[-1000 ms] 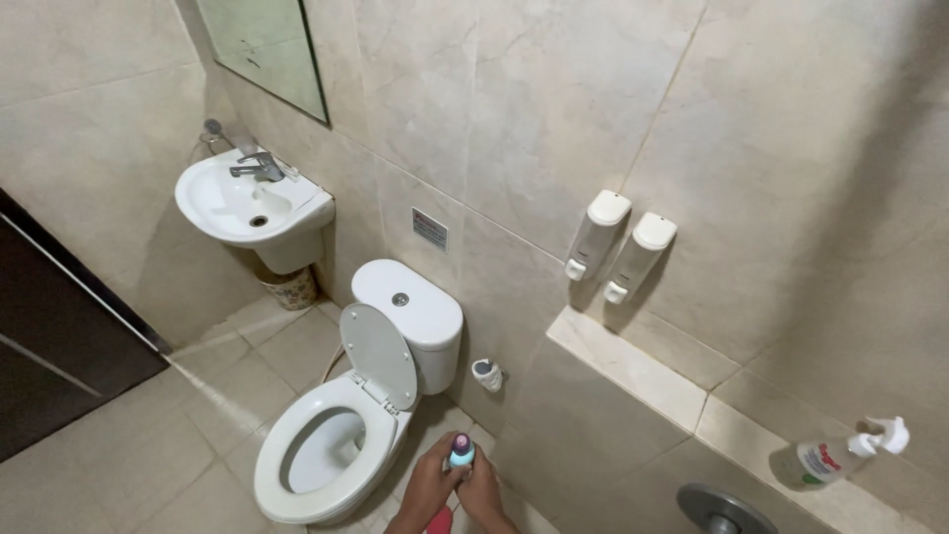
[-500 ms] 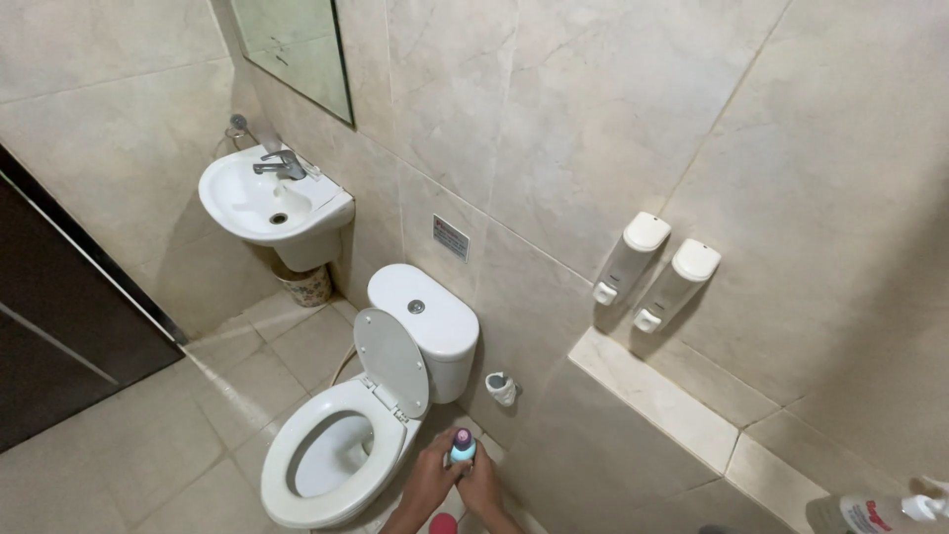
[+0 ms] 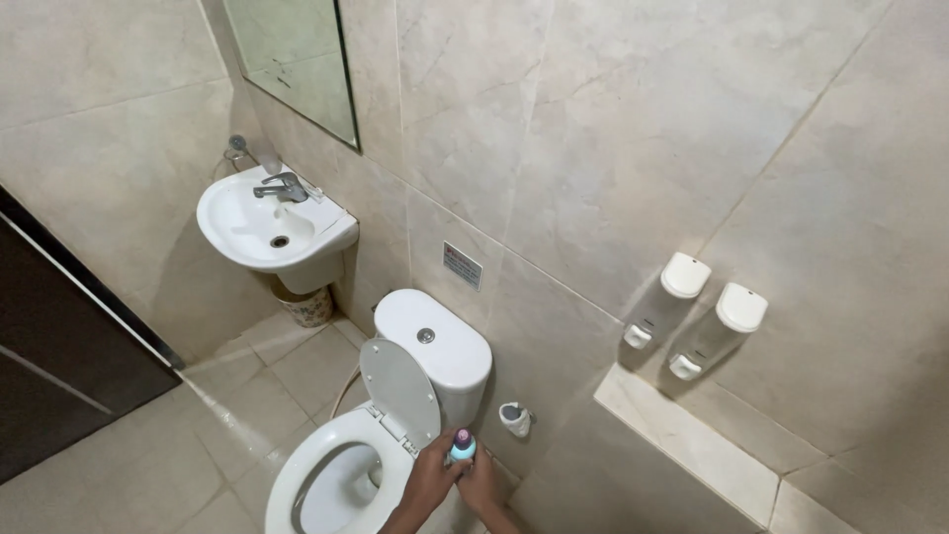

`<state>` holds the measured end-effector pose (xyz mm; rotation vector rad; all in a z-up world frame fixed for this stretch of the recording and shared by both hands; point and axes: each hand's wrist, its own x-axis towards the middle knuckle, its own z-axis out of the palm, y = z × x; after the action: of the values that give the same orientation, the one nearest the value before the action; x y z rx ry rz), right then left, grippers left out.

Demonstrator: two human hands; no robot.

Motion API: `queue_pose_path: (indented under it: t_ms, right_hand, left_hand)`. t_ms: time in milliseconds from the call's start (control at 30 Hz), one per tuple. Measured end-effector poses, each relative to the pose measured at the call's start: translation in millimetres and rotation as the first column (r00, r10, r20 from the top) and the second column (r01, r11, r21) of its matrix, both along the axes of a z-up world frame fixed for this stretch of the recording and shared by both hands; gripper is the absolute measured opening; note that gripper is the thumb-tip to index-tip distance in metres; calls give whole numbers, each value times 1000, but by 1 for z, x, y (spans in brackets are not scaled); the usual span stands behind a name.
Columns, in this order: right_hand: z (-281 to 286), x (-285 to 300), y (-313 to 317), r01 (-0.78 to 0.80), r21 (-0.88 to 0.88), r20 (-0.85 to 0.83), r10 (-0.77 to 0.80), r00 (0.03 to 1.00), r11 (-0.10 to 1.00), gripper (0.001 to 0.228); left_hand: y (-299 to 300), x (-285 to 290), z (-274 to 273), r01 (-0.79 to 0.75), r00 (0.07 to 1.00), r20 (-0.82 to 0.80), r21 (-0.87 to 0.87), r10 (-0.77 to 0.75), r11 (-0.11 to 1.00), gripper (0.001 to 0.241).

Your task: The person cleans a bathroom by first picking up a bottle of liquid and placing it on the toilet tank. They then use a pink sponge to wipe a wall shelf and a red brush to scrub the tiled floor and the base of the wall.

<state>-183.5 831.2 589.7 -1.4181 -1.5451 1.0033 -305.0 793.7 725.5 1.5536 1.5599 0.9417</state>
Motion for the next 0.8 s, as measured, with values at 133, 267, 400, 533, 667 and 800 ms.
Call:
queue_pose_path:
  t_ms: [133, 267, 400, 533, 667, 800]
  right_hand:
    - [14, -16, 19, 56, 56, -4, -56, 998, 997, 53]
    - [20, -28, 37, 90, -171, 110, -72, 991, 981, 51]
    - [-7, -43, 60, 137, 79, 56, -142, 988, 987, 47]
    - [5, -55, 71, 75, -80, -174, -88, 981, 994, 48]
    - [4, -64, 76, 143, 6, -114, -141, 983, 990, 49]
    - [0, -69, 85, 155, -56, -133, -161, 978, 986, 54]
  left_hand:
    - [20, -14, 11, 29, 999, 34, 4, -29, 1000, 54]
    - [44, -29, 5, 65, 995, 70, 88, -71, 994, 52]
    - [71, -48, -18, 118, 988, 80, 167, -133, 979, 54]
    - [87, -57, -4, 118, 988, 110, -52, -111, 992, 58]
    - [103, -67, -15, 169, 984, 47, 99, -174, 981, 59]
    - [112, -72, -37, 170, 983, 40, 179, -180, 969, 58]
